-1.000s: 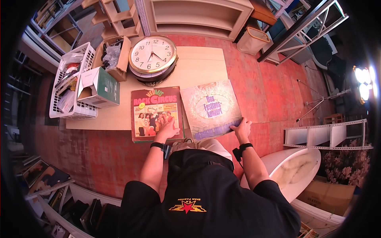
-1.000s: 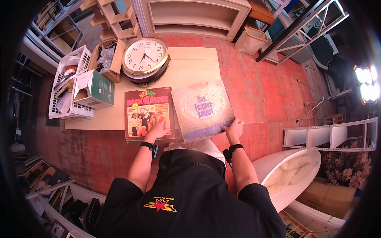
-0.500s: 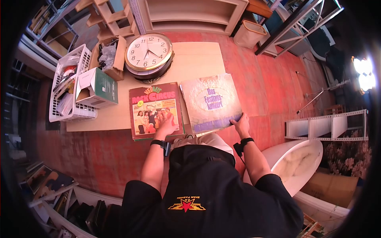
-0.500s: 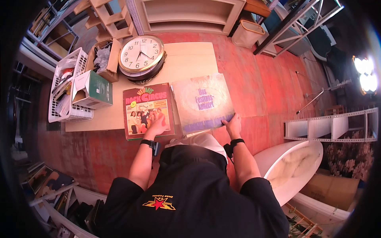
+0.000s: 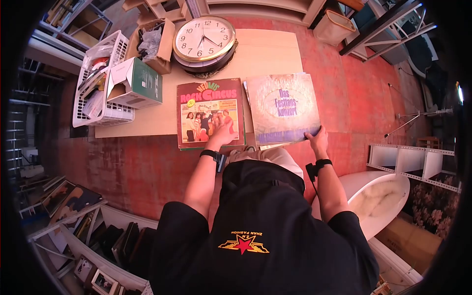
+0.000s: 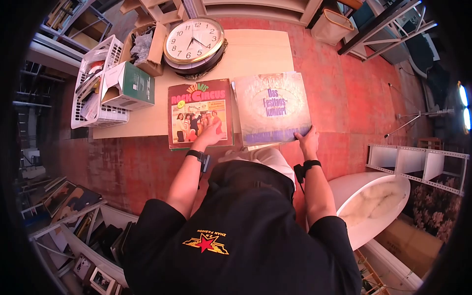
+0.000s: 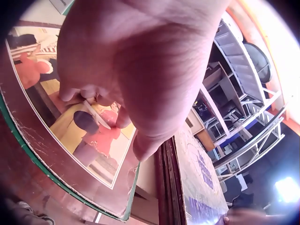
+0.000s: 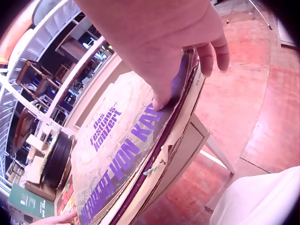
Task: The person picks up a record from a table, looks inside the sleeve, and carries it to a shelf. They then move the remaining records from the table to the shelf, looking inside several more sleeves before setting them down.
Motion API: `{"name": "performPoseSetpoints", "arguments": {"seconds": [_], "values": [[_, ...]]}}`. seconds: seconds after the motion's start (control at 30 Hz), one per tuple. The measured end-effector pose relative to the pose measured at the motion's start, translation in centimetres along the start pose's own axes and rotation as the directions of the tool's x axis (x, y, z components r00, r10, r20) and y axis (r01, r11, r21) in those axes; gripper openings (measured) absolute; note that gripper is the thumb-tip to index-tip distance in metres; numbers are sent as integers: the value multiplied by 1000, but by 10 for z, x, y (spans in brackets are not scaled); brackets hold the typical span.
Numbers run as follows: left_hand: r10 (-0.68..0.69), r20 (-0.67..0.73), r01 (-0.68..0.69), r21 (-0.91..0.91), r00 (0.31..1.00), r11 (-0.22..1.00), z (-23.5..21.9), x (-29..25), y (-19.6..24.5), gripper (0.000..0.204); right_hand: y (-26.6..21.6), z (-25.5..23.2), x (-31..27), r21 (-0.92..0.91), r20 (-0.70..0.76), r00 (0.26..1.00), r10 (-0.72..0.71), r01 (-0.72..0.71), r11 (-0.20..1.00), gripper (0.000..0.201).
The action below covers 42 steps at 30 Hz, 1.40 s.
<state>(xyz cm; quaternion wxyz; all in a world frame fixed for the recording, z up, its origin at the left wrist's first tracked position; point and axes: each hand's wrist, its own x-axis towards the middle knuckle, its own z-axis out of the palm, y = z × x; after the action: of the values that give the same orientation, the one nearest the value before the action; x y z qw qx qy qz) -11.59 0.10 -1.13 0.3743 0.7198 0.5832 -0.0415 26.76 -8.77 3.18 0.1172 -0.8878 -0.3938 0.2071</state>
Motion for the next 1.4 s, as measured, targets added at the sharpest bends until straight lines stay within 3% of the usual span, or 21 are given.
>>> {"name": "performPoseSetpoints", "arguments": {"seconds": [0.33, 0.6, 0.8, 0.87, 0.9, 0.93, 0.97, 1.0, 1.03, 1.1, 1.13, 1.2, 1.27, 1.3, 1.33, 1.37, 1.4], "values": [[-27, 45, 26, 23, 999, 999, -1, 1, 0, 77, 7, 5, 5, -16, -1, 1000, -15, 15, 1000, 82], [18, -71, -21, -29, 997, 999, 9, -1, -3, 76, 14, 6, 17, -101, 47, 999, -27, 32, 994, 82], [39, -126, -38, 5, 991, 999, 12, 0, 0, 76, 2, -7, 9, -171, -64, 992, -109, 96, 981, 73], [26, -140, -22, 28, 990, 999, 14, 0, 0, 74, 22, 1, 27, -182, 43, 996, -75, 82, 980, 61], [10, -126, -6, 32, 992, 999, 14, 0, 1, 73, 20, -3, 27, -142, 89, 983, -159, 170, 975, 44], [-5, -114, 10, 38, 994, 999, 13, 0, 2, 73, 18, -7, 25, -143, 93, 982, -167, 179, 973, 44], [-17, -135, 23, 44, 991, 999, 14, -1, 4, 68, 17, -11, 23, 211, 304, 951, -46, -20, 977, 33], [-23, -140, 29, 39, 990, 999, 15, -1, 4, 68, 13, -17, 20, 477, 528, 849, -9, -287, 831, 22], [-15, -169, 19, 25, 986, 999, 17, -2, 4, 66, 10, -22, 19, 473, 530, 848, -15, -281, 835, 22], [-14, -206, 15, 5, 978, 1000, 23, -3, 2, 63, 3, -31, 21, 768, 437, 877, -200, -248, 591, 10], [-7, -292, -22, -96, 956, 995, 30, -2, -3, 60, -6, -42, 22, 767, 438, 874, -208, -243, 595, 10], [-13, -384, -64, -187, 923, 980, 45, 2, -16, 57, -31, -73, 27, 910, 360, 890, -279, -269, 317, 12], [-81, -508, -114, -342, 858, 933, 64, 7, -24, 53, -58, -112, 20, 933, 357, 860, -364, -307, 189, 12], [-185, -454, -23, -414, 872, 910, 50, -8, -5, 50, -68, -126, 16, 931, 363, 841, -401, -341, 128, 12], [-183, -456, -22, -409, 871, 912, 48, -16, 3, 50, -78, -140, 11, 925, 365, 821, -439, -375, 67, 12], [-225, -476, 7, -417, 850, 909, 47, -20, 10, 50, -89, -155, 3, 925, 363, 822, -439, -376, 60, 12], [-266, -495, 36, -426, 827, 904, 46, -26, 19, 50, -101, -169, -6, 928, 366, 762, -535, -339, 152, 14]]}}
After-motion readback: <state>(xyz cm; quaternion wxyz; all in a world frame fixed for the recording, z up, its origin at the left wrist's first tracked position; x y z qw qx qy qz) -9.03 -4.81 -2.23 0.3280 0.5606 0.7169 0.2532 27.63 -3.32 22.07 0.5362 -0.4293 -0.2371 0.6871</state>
